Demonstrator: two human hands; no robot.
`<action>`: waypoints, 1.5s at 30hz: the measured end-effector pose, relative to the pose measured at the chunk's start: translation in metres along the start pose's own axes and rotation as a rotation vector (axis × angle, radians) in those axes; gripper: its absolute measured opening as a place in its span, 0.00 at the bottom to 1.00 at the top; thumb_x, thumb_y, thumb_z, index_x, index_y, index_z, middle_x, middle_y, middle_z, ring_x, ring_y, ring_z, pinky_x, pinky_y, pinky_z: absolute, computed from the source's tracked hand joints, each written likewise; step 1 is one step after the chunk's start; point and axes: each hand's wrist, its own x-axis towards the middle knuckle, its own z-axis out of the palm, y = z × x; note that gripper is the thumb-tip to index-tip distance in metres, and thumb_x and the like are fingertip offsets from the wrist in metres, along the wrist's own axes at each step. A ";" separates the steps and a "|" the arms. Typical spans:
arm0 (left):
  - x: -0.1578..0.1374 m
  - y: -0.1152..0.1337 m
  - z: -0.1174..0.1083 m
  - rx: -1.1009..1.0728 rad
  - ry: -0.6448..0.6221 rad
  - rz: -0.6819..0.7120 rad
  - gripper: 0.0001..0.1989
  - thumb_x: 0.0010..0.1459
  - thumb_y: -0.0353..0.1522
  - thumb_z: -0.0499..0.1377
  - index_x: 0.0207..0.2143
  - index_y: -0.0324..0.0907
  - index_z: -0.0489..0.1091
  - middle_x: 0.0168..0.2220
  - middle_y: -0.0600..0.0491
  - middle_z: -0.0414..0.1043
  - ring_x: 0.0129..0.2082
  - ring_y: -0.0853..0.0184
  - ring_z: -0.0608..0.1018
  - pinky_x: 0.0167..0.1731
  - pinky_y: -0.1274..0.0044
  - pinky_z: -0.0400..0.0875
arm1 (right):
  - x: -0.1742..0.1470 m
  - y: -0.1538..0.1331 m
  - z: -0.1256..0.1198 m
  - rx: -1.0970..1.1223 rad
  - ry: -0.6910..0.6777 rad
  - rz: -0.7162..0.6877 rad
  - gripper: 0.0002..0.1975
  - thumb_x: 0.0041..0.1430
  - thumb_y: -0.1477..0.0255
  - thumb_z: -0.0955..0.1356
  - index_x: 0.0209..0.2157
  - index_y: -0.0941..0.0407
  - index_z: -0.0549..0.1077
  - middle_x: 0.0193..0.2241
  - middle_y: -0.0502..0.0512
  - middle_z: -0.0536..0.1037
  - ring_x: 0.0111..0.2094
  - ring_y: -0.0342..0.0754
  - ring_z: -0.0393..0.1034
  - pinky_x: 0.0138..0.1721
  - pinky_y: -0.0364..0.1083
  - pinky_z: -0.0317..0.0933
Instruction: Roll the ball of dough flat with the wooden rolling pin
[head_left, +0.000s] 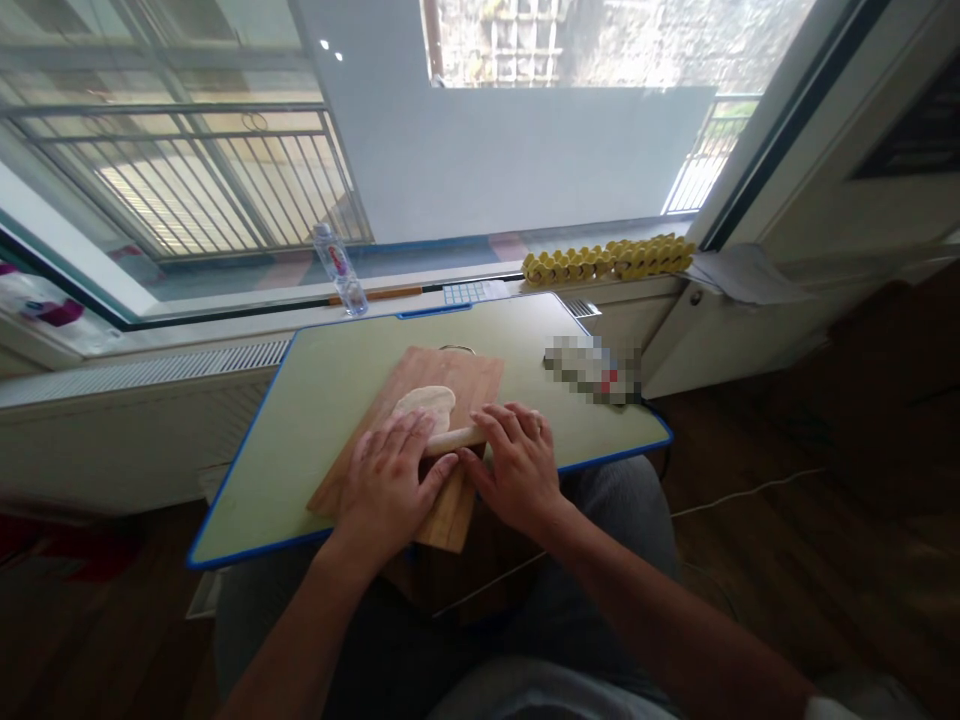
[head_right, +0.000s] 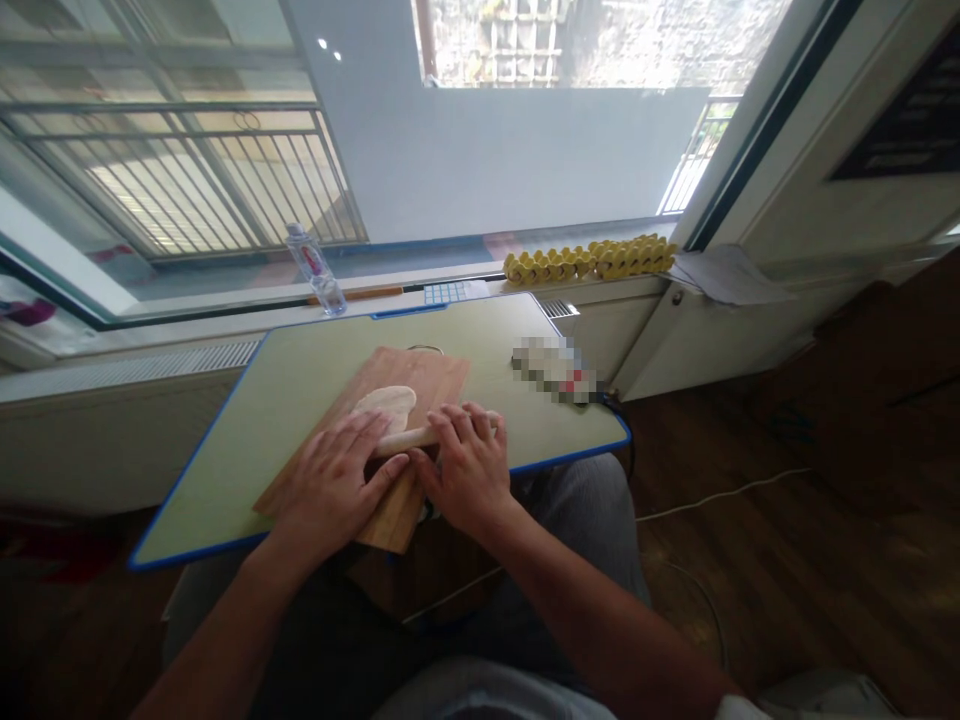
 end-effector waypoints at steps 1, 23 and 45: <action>0.000 -0.003 0.000 -0.020 0.002 0.013 0.30 0.70 0.49 0.51 0.66 0.44 0.67 0.68 0.44 0.68 0.69 0.51 0.67 0.69 0.55 0.59 | 0.001 0.001 0.000 0.019 0.005 0.003 0.23 0.71 0.52 0.65 0.58 0.49 0.74 0.60 0.57 0.76 0.62 0.58 0.61 0.63 0.57 0.50; 0.102 -0.069 -0.028 -0.462 -0.453 0.141 0.48 0.46 0.40 0.71 0.70 0.53 0.62 0.67 0.53 0.70 0.64 0.56 0.73 0.65 0.67 0.65 | 0.057 0.033 -0.012 -0.047 -0.056 0.123 0.22 0.70 0.48 0.66 0.48 0.50 0.79 0.45 0.56 0.83 0.51 0.58 0.70 0.48 0.52 0.56; 0.071 -0.018 -0.028 0.016 -0.049 -0.240 0.35 0.57 0.63 0.58 0.52 0.47 0.75 0.55 0.43 0.76 0.58 0.47 0.72 0.60 0.57 0.63 | 0.091 0.037 0.001 0.031 -0.111 -0.034 0.18 0.67 0.51 0.69 0.44 0.50 0.80 0.46 0.56 0.84 0.49 0.58 0.71 0.48 0.53 0.61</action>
